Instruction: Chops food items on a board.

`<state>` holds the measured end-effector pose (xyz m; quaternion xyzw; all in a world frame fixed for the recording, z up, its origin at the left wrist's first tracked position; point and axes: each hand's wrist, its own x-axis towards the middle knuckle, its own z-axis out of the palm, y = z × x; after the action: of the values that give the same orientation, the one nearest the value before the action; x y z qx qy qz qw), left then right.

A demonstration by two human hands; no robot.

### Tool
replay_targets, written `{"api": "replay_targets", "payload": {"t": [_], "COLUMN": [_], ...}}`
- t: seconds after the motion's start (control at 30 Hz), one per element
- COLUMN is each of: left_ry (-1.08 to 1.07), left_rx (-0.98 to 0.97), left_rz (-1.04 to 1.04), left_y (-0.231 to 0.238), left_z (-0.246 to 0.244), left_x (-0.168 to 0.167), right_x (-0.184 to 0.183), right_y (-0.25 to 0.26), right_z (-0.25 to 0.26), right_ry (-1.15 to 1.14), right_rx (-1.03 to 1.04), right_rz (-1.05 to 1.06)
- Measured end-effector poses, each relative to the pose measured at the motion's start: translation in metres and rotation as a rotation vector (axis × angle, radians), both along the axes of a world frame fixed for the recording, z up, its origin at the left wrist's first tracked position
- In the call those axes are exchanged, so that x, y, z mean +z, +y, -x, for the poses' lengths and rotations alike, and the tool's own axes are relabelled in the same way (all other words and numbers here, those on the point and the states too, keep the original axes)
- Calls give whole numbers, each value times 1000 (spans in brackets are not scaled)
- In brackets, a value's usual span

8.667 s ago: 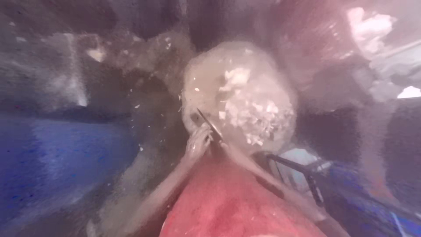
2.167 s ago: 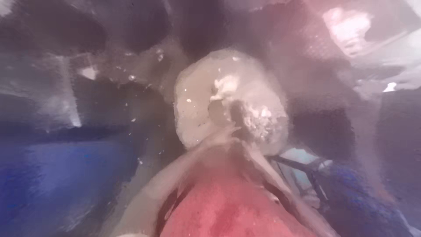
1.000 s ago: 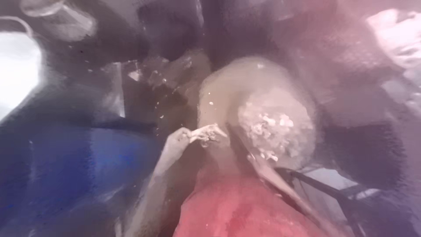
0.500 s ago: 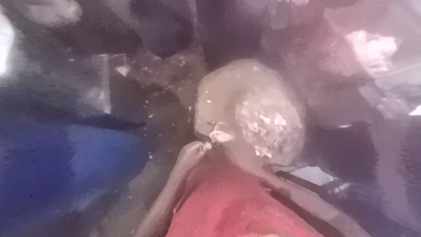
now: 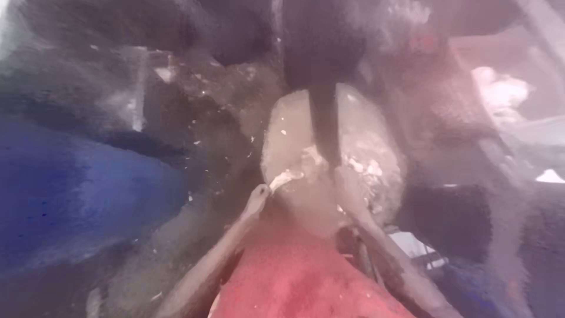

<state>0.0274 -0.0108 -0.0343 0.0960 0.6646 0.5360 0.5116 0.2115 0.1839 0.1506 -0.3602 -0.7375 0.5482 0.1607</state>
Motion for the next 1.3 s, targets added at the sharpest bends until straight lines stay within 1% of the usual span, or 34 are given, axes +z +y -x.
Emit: {"api": "replay_targets", "payload": {"t": [0.03, 0.07, 0.1, 0.13, 0.17, 0.23, 0.27, 0.3, 0.33, 0.37, 0.43, 0.47, 0.5, 0.53, 0.6, 0.63, 0.67, 0.7, 0.73, 0.8, 0.83, 0.87, 0.9, 0.97, 1.0, 1.03, 1.07, 1.13, 1.17, 1.2, 1.23, 1.27, 1.3], "left_ry": [6, 17, 48, 96, 154, 287, 339, 386, 434, 464, 492, 507, 527, 540, 557, 551, 552, 549, 540, 512, 518, 524, 522, 541, 550, 559, 554, 508, 504, 504, 512, 535, 565], "left_rx": [-14, -31, -57, -89, -123, -176, -198, -220, -233, -260, -305, -317, -324, -333, -337, -340, -339, -329, -323, -304, -288, -282, -285, -283, -278, -272, -267, -260, -253, -242, -237, -236, -235], "left_rz": [16, 20, 32, 48, 74, 129, 153, 184, 209, 240, 265, 263, 271, 289, 328, 333, 333, 327, 329, 294, 257, 237, 242, 286, 305, 309, 300, 249, 229, 219, 223, 236, 251], "left_y": [-3, -7, -9, -9, -10, -8, -8, -7, -4, -6, -3, -3, -2, 0, 4, 3, 2, 4, 1, 0, -1, 0, 1, 1, -1, -1, 0, -8, -7, -7, -6, -4, -3], "left_z": [-7, -13, -18, -21, -22, -20, -21, -21, -18, -21, -22, -22, -22, -21, -20, -20, -18, -14, -16, -16, -17, -16, -14, -14, -14, -11, -8, -9, -8, -8, -7, -7, -9], "left_x": [-12, -17, -17, -14, -12, -8, -7, -5, -5, -4, -5, -5, -4, -4, -2, 0, 1, 1, 0, -3, -6, -7, -6, -5, -4, -4, -5, -8, -9, -10, -9, -8, -5], "right_x": [5, 2, -10, -31, -54, -90, -103, -108, -103, -91, -59, -51, -52, -60, -95, -111, -113, -105, -94, -59, -49, -49, -59, -101, -117, -120, -112, -85, -74, -64, -67, -79, -94], "right_y": [-6, -15, -27, -38, -47, -48, -45, -44, -42, -48, -59, -67, -72, -73, -59, -54, -50, -47, -52, -63, -69, -73, -73, -57, -52, -50, -50, -68, -73, -76, -77, -74, -67], "right_z": [1, -3, -9, -15, -22, -22, -21, -21, -19, -21, -16, -11, -9, -10, -12, -14, -14, -11, -12, -5, -1, 2, 2, 0, -1, -2, -1, -3, 1, 5, 5, 1, -4], "right_ry": [95, 139, 124, 39, -116, -538, -646, -670, -621, -509, -219, -110, -88, -157, -447, -546, -573, -540, -458, -168, -60, -20, -88, -429, -518, -520, -456, -171, -19, 40, 30, -61, -229], "right_rx": [19, 32, 40, 49, 73, 147, 177, 186, 175, 147, 56, 7, -9, 29, 138, 184, 200, 191, 169, 106, 81, 77, 101, 264, 321, 321, 293, 194, 154, 136, 159, 218, 288], "right_rz": [-38, -74, -118, -172, -168, -4, 62, 59, 17, 13, 63, 100, 114, 144, 238, 262, 262, 236, 192, 110, 116, 151, 196, 180, 185, 184, 197, 256, 245, 235, 231, 247, 320]}}
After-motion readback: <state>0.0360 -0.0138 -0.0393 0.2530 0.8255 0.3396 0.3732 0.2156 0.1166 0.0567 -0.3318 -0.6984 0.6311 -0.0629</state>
